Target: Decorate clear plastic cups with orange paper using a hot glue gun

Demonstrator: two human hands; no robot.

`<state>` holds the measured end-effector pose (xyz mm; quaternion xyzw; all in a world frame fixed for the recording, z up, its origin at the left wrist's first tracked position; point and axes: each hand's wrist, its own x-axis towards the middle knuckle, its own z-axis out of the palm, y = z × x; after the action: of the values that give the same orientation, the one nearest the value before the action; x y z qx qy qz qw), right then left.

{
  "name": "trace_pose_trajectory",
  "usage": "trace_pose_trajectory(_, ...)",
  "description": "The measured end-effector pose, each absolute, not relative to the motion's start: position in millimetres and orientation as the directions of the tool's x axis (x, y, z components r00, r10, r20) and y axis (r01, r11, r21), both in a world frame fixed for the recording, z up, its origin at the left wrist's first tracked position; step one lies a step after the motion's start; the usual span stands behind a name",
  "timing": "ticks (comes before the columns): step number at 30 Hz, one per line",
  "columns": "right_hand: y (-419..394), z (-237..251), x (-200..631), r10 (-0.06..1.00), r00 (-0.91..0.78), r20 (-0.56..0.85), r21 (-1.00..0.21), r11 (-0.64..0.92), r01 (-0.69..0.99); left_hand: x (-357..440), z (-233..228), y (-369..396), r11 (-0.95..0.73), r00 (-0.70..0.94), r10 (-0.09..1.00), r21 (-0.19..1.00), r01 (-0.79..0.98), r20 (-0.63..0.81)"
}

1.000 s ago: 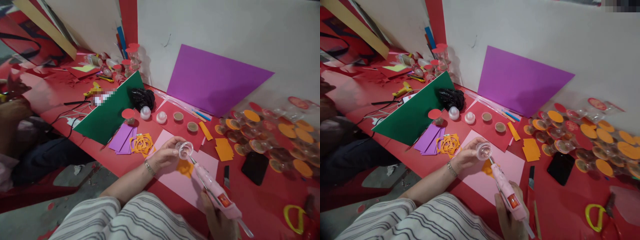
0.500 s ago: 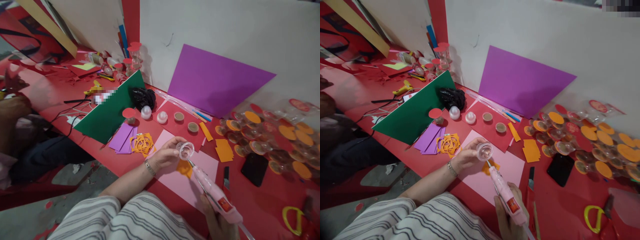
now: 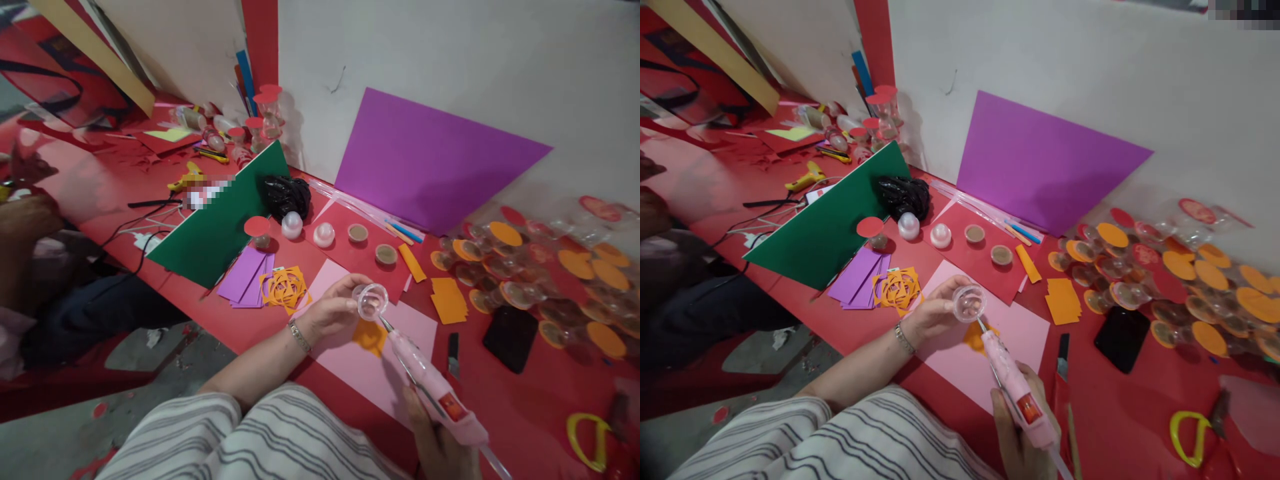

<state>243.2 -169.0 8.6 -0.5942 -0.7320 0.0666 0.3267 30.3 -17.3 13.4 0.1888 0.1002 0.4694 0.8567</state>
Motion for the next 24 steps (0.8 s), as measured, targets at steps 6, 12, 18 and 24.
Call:
trace_pose_trajectory(6,-172.2,9.4,237.4,0.914,-0.056,0.402,-0.494,0.268,0.827,30.4,11.4,-17.3,0.485,0.537,0.844,0.42,-0.767,0.005)
trace_pose_trajectory(12,-175.0,7.6,234.2,0.892,-0.109,0.439,-0.442,0.32,0.838,30.6,11.3,-17.5,0.489,0.539,0.842,0.423,-0.763,-0.002)
trace_pose_trajectory(18,-177.2,15.8,214.3,0.917,0.017,0.399,-0.54,0.219,0.813,31.5,15.1,-19.8,0.49,0.534,0.845,0.428,-0.76,-0.021)
trace_pose_trajectory(24,-176.2,18.9,207.6,0.922,0.034,0.387,-0.571,0.21,0.794,31.9,15.0,-20.8,0.491,0.532,0.845,0.474,-0.731,-0.054)
